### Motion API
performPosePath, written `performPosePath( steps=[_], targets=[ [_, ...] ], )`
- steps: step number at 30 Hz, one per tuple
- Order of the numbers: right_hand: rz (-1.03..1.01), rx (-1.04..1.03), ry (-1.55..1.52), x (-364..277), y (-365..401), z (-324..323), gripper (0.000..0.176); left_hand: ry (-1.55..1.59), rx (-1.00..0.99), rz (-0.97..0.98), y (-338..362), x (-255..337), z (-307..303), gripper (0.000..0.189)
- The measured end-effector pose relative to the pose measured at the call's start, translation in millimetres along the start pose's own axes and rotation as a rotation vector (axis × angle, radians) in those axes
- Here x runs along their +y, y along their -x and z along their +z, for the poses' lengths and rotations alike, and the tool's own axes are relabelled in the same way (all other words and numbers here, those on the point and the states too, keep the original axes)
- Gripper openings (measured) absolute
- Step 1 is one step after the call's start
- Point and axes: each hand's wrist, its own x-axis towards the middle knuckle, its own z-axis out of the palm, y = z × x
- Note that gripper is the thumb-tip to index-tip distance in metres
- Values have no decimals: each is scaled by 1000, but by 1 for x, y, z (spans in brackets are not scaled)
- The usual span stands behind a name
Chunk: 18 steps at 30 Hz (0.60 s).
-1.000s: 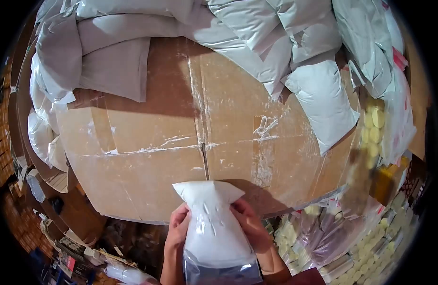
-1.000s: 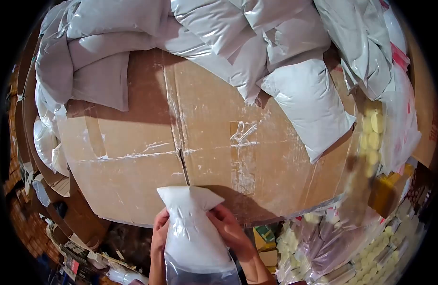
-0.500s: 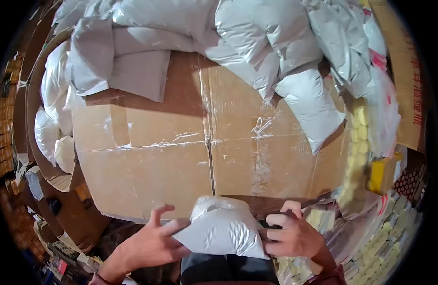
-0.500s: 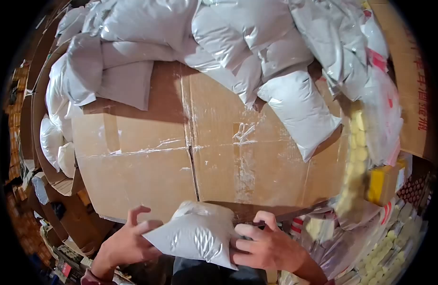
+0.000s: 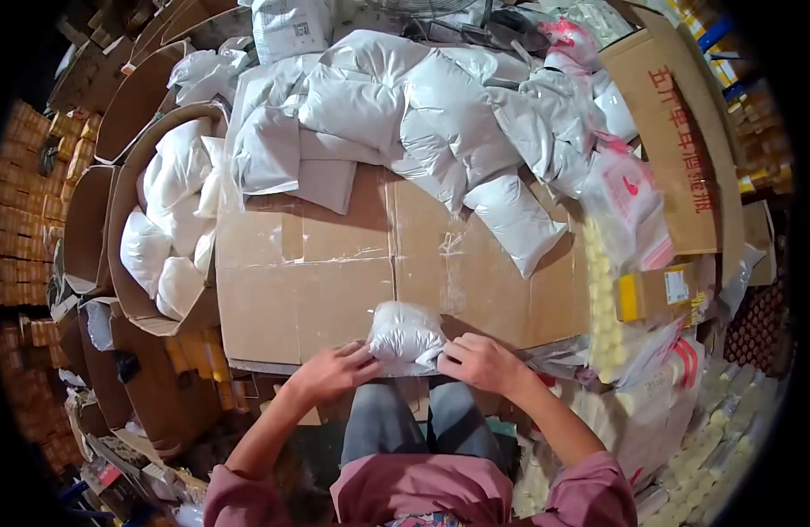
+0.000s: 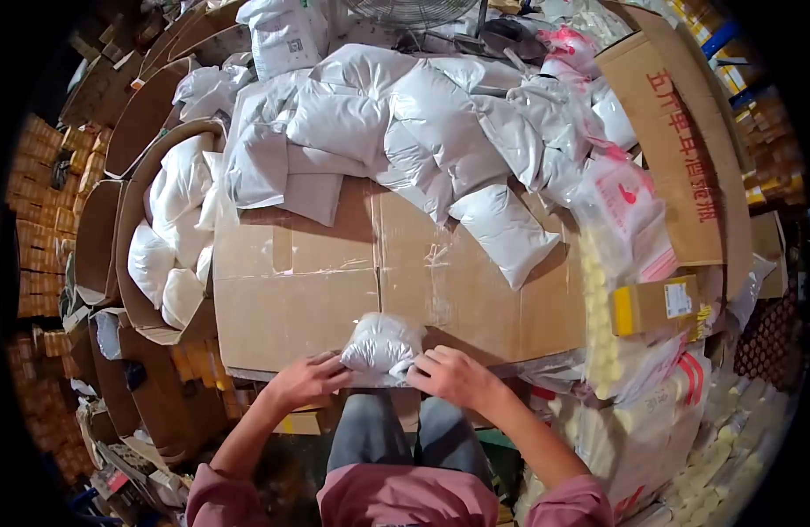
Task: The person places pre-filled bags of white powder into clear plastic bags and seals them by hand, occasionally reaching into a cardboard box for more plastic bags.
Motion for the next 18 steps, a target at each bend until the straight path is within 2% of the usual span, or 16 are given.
performPosePath(
  steps=[1,4,5,6,8,9,12,13,16,17,18],
  targets=[
    [36,57,-19,-5,1,-3,13,47,48,-21,1,6,-6,30],
    [91,162,66,-22,3,15,14,214,-61,-248,-2,12,-4,31],
    [86,80,51,-24,4,24,14,223,-20,-359,-7,12,5,32],
    [77,4,47,-21,4,34,15,190,-23,-339,-9,12,10,30],
    [104,55,113,-22,9,51,11,119,-22,-305,-10,14,12,28],
    [115,84,147,-23,9,56,10,93,13,-185,-12,15,8,28],
    [62,-266,343,-38,4,50,8,-126,-181,59,-15,14,18,26],
    [67,-336,336,-41,0,37,11,-178,-132,87,-16,19,15,20],
    [90,-347,344,-47,-9,-12,13,-358,-329,-125,-23,41,-5,15],
    [129,-414,340,-49,-14,-26,12,-354,-325,-138,-25,46,-10,12],
    [109,-349,341,-41,-14,-25,12,-349,-322,-154,-26,50,-12,10]
  ],
)
